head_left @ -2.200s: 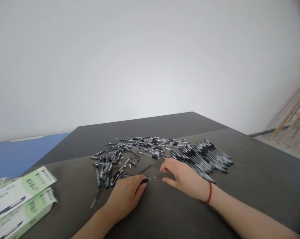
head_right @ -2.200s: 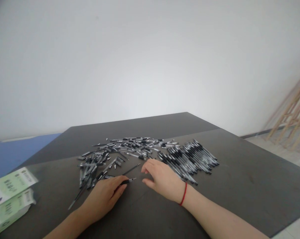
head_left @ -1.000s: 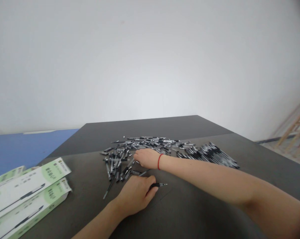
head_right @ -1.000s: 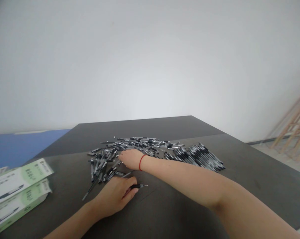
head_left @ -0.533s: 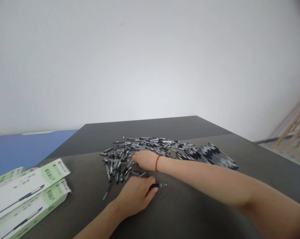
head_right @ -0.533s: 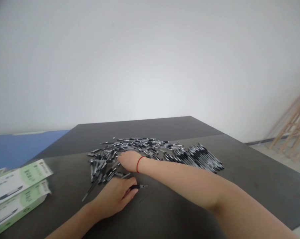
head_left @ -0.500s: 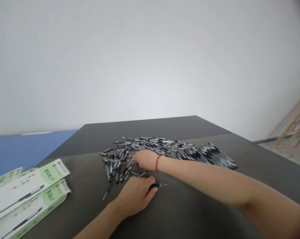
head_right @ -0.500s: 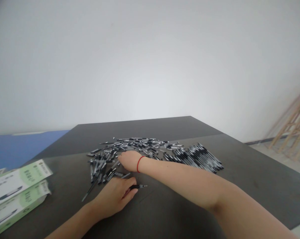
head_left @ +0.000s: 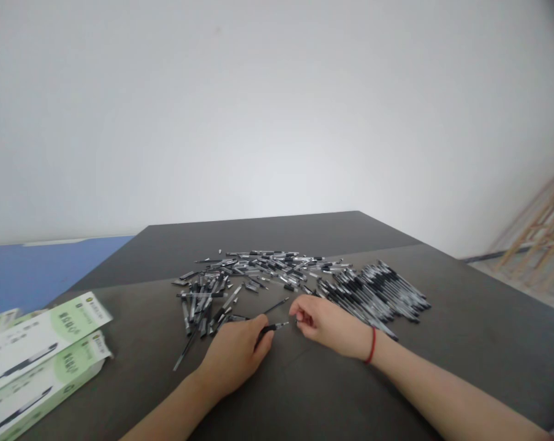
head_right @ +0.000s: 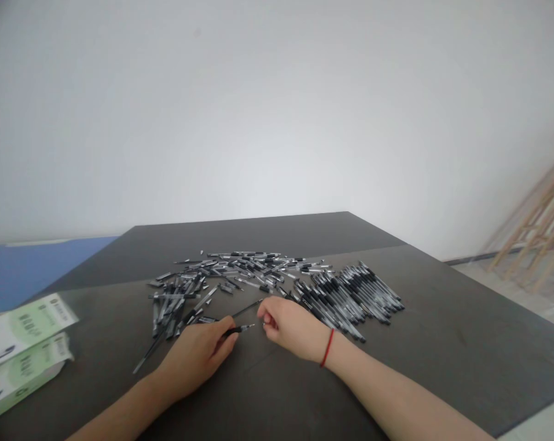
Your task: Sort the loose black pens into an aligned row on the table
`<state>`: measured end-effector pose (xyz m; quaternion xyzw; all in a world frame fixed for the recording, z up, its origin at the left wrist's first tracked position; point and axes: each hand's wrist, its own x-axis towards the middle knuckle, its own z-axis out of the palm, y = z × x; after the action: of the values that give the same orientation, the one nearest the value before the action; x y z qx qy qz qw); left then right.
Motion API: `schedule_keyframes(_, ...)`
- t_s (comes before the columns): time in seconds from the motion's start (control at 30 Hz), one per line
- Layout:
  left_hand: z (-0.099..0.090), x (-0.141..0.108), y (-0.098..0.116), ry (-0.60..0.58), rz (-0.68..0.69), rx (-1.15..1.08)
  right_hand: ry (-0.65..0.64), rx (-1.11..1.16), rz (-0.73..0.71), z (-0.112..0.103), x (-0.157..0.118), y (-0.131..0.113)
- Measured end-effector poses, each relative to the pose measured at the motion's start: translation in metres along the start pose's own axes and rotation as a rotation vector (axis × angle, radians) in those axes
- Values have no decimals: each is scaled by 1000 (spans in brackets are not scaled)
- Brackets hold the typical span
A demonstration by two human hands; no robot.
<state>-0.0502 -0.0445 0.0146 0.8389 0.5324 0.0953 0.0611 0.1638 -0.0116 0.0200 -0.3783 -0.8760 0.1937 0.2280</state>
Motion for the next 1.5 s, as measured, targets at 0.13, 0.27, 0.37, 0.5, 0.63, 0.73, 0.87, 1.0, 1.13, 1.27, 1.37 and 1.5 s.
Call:
schedule_keyframes(0.13,0,1,-2,-19,5,21,-13,-41,-25,6,5,-3)
schedule_keyframes(0.27,1,1,-2,-24,15,39,-17,-73,-46,7,6,-7)
schedule_keyframes(0.37,0,1,-2,-26,30,43,1,-67,-65,7,5,-8)
schedule_keyframes(0.5,-1,0,-1,-28,41,73,15,-24,-93,5,5,-8)
schedule_keyframes(0.63,-1,-1,1,-19,48,87,4,29,-114,6,4,-6)
schedule_keyframes(0.73,-1,-1,1,-5,47,86,18,57,-93,9,5,-5)
schedule_keyframes(0.87,-1,-1,2,2,54,87,39,72,-62,13,4,-7)
schedule_keyframes(1.0,-2,-2,3,0,59,110,43,66,-60,16,4,-8)
schedule_keyframes(1.13,-2,-2,3,-13,66,128,-3,25,-66,16,4,-7)
schedule_keyframes(1.27,-3,-1,5,-23,46,112,-20,-51,-80,13,2,-9)
schedule_keyframes(1.37,-4,-1,6,-25,40,104,16,-82,-69,12,2,-10)
schedule_keyframes(1.5,-4,-1,6,-29,39,103,-10,-66,-71,14,3,-10)
